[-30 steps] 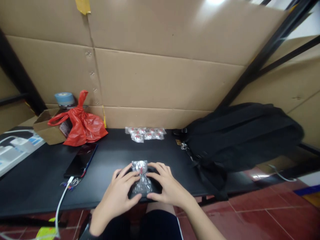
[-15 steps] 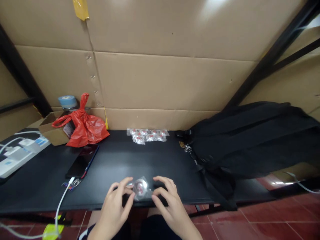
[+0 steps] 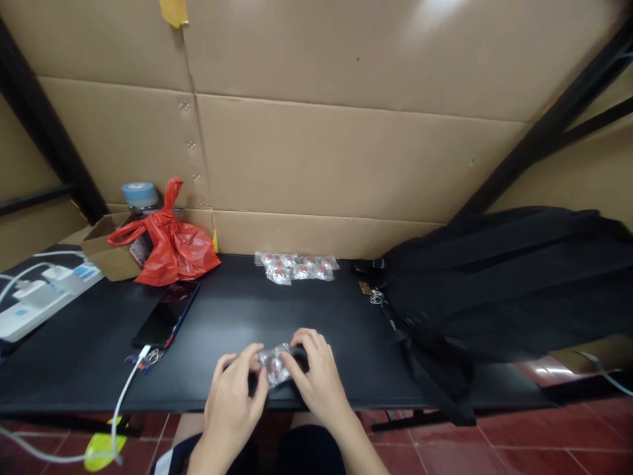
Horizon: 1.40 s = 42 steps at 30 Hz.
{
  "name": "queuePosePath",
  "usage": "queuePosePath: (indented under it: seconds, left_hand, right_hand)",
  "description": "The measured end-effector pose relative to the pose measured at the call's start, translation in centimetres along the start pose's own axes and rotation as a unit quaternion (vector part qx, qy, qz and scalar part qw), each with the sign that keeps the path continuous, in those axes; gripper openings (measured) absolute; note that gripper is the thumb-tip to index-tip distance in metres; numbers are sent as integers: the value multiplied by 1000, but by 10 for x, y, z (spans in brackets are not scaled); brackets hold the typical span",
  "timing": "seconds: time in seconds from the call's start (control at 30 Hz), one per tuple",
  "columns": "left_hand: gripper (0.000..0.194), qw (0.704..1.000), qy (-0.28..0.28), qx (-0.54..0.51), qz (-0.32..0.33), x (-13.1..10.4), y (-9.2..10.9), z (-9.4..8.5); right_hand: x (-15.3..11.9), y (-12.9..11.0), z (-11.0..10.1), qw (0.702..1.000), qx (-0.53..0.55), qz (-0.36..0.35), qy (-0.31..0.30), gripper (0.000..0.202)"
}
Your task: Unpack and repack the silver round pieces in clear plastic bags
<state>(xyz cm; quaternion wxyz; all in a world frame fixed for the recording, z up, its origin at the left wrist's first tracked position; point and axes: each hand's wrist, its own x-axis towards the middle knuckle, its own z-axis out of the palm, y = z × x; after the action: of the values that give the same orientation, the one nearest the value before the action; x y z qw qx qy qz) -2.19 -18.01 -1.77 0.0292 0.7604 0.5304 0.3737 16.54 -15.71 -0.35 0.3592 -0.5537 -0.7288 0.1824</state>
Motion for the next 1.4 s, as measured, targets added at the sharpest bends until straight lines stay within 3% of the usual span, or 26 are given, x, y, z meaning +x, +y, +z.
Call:
queuePosePath:
  seconds: [0.2, 0.33, 0.6, 0.73, 0.8, 0.93, 1.07, 1.2, 1.33, 1.4]
  left_hand:
    - [22, 996, -45, 73, -4, 4, 6, -6]
    - [35, 995, -55, 77, -13, 3, 6, -10]
    - [19, 996, -55, 69, -34, 2, -1, -9]
    - [19, 995, -33, 86, -34, 5, 5, -3]
    - [19, 994, -15, 105, -38, 7, 8, 0]
    - [16, 991, 1, 125, -40, 6, 10, 4]
    - [24, 990, -23, 133, -28, -3, -1, 0]
    - [43, 978, -95, 180, -44, -7, -18, -10]
    - [56, 958, -203, 190, -64, 6, -28, -22]
    - [55, 951, -238, 190, -56, 15, -31, -28]
  right_hand:
    - [-11, -1, -12, 986, -44, -137, -88, 28]
    - [-8, -3, -11, 982, -51, -128, -129, 43]
    - [-8, 8, -3, 996, -3, -64, -63, 28]
    - [-6, 17, 6, 998, -45, -30, 14, 28]
    - [-6, 13, 7, 994, -80, -54, 44, 26]
    - [-15, 1, 1, 980, -119, -157, -15, 24]
    - [-19, 7, -3, 975, -177, -131, -14, 31]
    - [14, 30, -17, 968, -243, -45, -35, 40]
    - [73, 40, -45, 954, -256, 17, -156, 53]
    - [89, 40, -55, 950, -261, 32, -166, 58]
